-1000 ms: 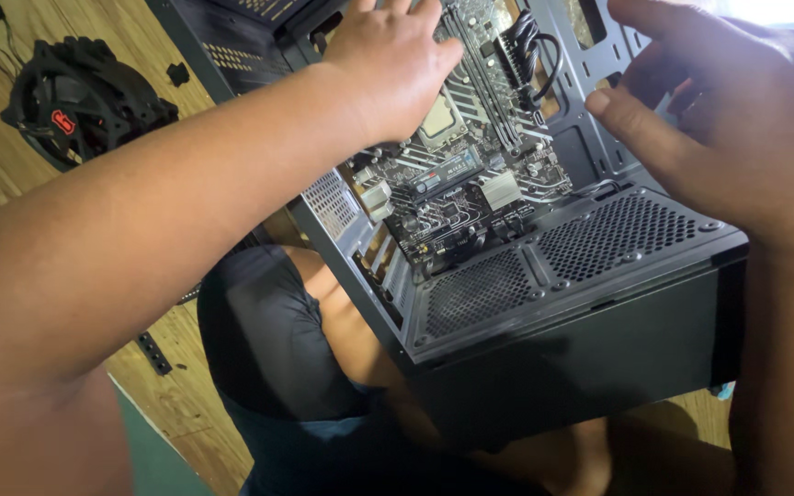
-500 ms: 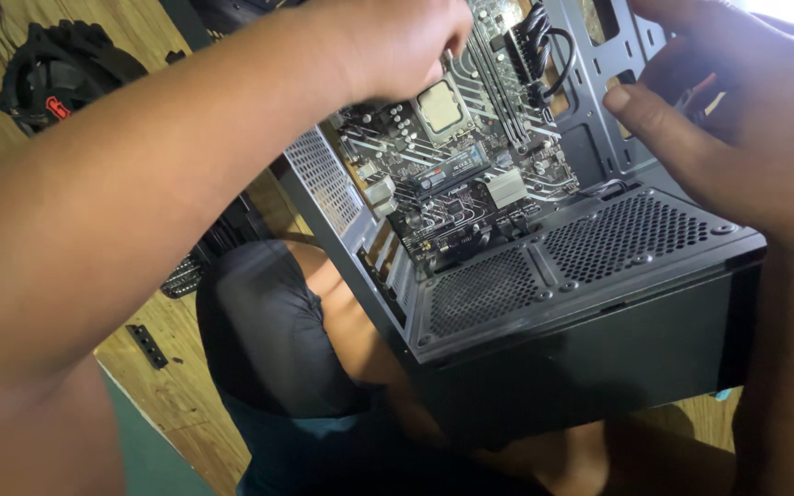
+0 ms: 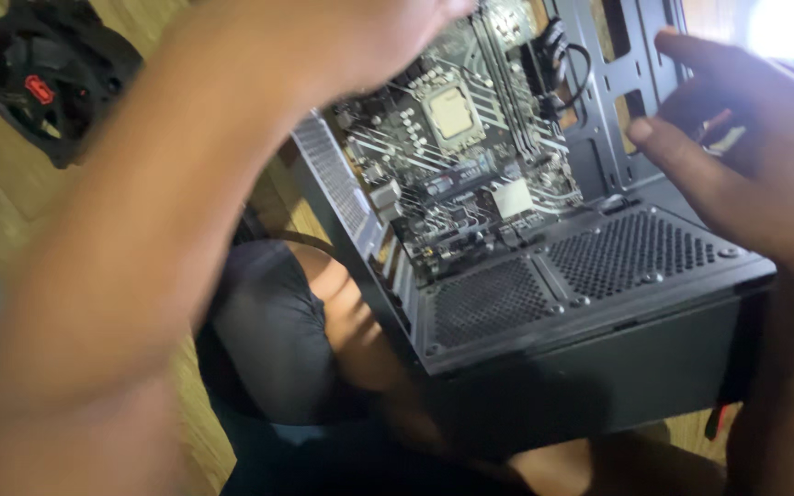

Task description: The person installs a CPU into a motherboard inside a computer case. They then use a red tool to secure the CPU and a white handheld device to clean the interior of the case.

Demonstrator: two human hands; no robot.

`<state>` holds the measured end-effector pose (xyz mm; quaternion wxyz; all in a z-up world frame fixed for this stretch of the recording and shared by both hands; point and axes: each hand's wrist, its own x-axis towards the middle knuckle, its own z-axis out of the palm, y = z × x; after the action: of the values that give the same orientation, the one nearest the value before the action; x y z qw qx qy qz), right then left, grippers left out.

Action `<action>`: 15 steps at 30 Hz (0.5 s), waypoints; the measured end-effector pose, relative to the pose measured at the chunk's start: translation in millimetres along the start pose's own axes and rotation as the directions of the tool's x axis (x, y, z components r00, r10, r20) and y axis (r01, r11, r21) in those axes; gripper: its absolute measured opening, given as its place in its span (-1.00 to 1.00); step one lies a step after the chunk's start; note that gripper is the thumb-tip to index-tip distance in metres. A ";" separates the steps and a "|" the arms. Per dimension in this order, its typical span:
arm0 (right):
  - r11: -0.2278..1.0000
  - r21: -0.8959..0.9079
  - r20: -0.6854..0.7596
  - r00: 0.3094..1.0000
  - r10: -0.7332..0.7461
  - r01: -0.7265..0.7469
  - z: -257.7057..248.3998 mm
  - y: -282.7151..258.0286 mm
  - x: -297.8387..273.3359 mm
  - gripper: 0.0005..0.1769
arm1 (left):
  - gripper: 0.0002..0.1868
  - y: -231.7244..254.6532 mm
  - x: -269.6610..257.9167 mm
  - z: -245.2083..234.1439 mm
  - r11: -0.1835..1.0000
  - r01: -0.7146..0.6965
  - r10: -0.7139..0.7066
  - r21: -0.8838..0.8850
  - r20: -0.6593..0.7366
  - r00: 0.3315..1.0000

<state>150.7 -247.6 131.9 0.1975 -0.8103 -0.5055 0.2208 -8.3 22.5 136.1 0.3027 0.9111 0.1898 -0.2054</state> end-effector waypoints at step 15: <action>0.981 -0.064 0.277 0.941 0.193 -0.183 -0.5 -34.2 31.8 -0.56 | -0.79 -66.7 -73.5 25.3 0.926 -0.373 0.282 0.051 -0.749 0.600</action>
<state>138.5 -204.8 145.8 0.0865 -0.8186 -0.4529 0.3425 -108.2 39.9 122.0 0.2811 0.9151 0.1371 0.2545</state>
